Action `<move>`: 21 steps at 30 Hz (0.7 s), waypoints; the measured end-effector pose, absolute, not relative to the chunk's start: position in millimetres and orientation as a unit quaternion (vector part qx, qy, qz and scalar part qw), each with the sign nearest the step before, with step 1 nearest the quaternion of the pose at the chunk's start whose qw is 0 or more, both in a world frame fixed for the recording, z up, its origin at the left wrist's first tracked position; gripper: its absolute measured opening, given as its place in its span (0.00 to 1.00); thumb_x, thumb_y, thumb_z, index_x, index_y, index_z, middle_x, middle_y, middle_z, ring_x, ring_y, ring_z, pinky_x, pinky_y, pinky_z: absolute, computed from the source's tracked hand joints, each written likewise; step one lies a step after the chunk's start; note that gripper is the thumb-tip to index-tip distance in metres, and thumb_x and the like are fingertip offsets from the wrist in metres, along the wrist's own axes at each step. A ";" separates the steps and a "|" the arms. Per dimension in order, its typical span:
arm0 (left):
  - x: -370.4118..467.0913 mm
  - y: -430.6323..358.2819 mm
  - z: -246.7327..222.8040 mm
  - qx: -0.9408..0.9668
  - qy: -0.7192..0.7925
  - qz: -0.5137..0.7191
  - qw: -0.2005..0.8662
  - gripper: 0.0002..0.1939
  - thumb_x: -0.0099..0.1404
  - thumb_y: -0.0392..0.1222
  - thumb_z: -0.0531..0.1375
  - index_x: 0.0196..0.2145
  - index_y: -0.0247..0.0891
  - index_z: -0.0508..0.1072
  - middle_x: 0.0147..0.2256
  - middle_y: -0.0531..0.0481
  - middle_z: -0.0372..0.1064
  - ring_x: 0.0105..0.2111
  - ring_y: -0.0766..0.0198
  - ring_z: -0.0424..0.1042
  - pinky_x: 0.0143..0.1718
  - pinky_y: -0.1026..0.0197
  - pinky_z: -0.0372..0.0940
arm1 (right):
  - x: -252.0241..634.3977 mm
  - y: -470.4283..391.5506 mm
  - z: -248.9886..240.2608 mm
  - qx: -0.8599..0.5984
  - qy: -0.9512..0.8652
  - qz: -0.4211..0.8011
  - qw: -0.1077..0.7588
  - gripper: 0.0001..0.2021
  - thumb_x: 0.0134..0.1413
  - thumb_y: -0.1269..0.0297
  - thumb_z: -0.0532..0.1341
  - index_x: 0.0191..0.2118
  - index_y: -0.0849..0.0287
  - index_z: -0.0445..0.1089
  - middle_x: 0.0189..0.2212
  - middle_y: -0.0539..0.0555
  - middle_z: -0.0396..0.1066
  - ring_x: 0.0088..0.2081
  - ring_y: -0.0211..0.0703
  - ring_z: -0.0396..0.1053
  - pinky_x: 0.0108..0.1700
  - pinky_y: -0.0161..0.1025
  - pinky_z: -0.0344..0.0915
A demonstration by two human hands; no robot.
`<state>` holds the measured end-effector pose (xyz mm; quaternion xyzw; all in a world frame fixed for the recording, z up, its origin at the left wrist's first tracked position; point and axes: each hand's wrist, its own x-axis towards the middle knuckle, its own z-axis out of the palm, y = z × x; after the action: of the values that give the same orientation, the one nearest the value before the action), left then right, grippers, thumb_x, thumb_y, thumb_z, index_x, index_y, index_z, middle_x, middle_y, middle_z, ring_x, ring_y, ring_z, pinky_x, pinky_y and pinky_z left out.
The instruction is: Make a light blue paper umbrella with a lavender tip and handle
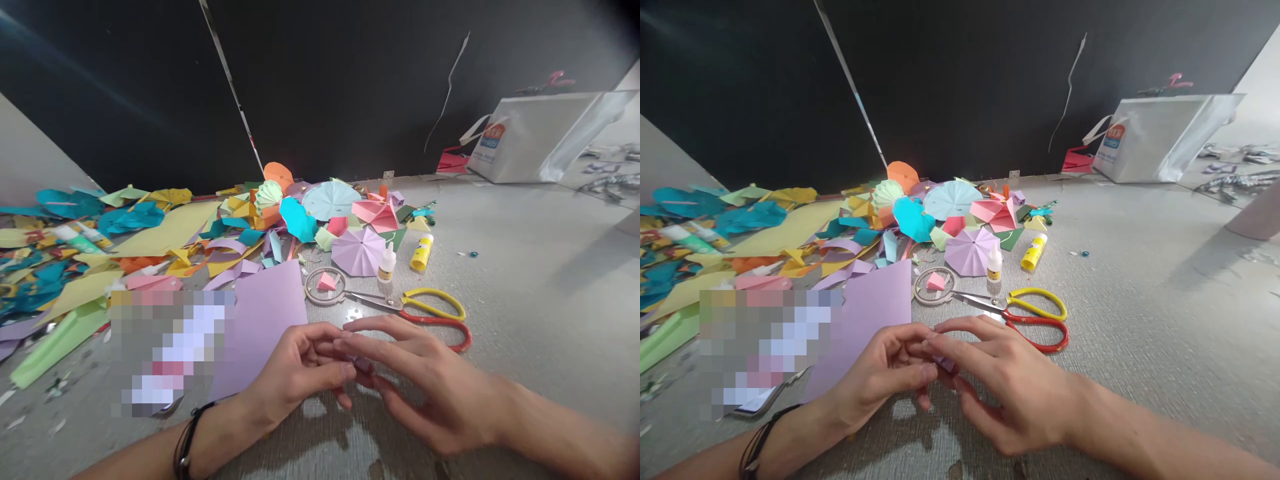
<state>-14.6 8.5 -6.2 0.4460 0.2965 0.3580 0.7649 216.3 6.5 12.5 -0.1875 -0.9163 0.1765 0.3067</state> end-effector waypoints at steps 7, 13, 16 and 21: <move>-13.6 10.3 -7.4 0.450 0.303 0.347 0.764 0.11 0.61 0.37 0.73 0.40 0.32 0.79 0.35 0.44 0.83 0.35 0.57 0.84 0.26 0.68 0.77 | 215.8 2.8 18.7 -0.205 -0.914 0.175 0.302 0.32 0.59 0.78 0.56 0.69 0.63 0.57 0.58 0.64 0.73 0.66 0.44 0.62 0.64 0.41 0.66; -13.2 9.4 -8.9 0.444 0.320 0.342 0.764 0.12 0.59 0.38 0.74 0.37 0.32 0.77 0.33 0.44 0.83 0.32 0.57 0.84 0.23 0.69 0.75 | 213.2 1.5 22.0 -0.203 -0.905 0.204 0.314 0.31 0.59 0.77 0.56 0.69 0.63 0.59 0.58 0.63 0.74 0.65 0.45 0.66 0.62 0.41 0.69; -12.7 8.4 -7.8 0.446 0.329 0.340 0.760 0.14 0.58 0.40 0.75 0.36 0.32 0.76 0.33 0.43 0.83 0.32 0.57 0.84 0.22 0.69 0.74 | 214.4 1.4 24.9 -0.213 -0.890 0.225 0.335 0.32 0.59 0.77 0.58 0.69 0.58 0.60 0.58 0.60 0.73 0.63 0.44 0.68 0.61 0.41 0.71; -11.3 8.6 -6.7 0.456 0.374 0.335 0.734 0.18 0.55 0.46 0.76 0.37 0.32 0.77 0.30 0.45 0.82 0.30 0.55 0.83 0.22 0.67 0.72 | 208.5 -9.4 37.6 -0.206 -0.839 0.294 0.408 0.29 0.64 0.77 0.57 0.67 0.52 0.61 0.60 0.56 0.73 0.64 0.44 0.68 0.63 0.43 0.69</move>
<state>-11.3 8.6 -6.7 0.4563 0.3745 0.3351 0.7343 208.5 -9.4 37.6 -0.2059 -0.8394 0.2944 0.4079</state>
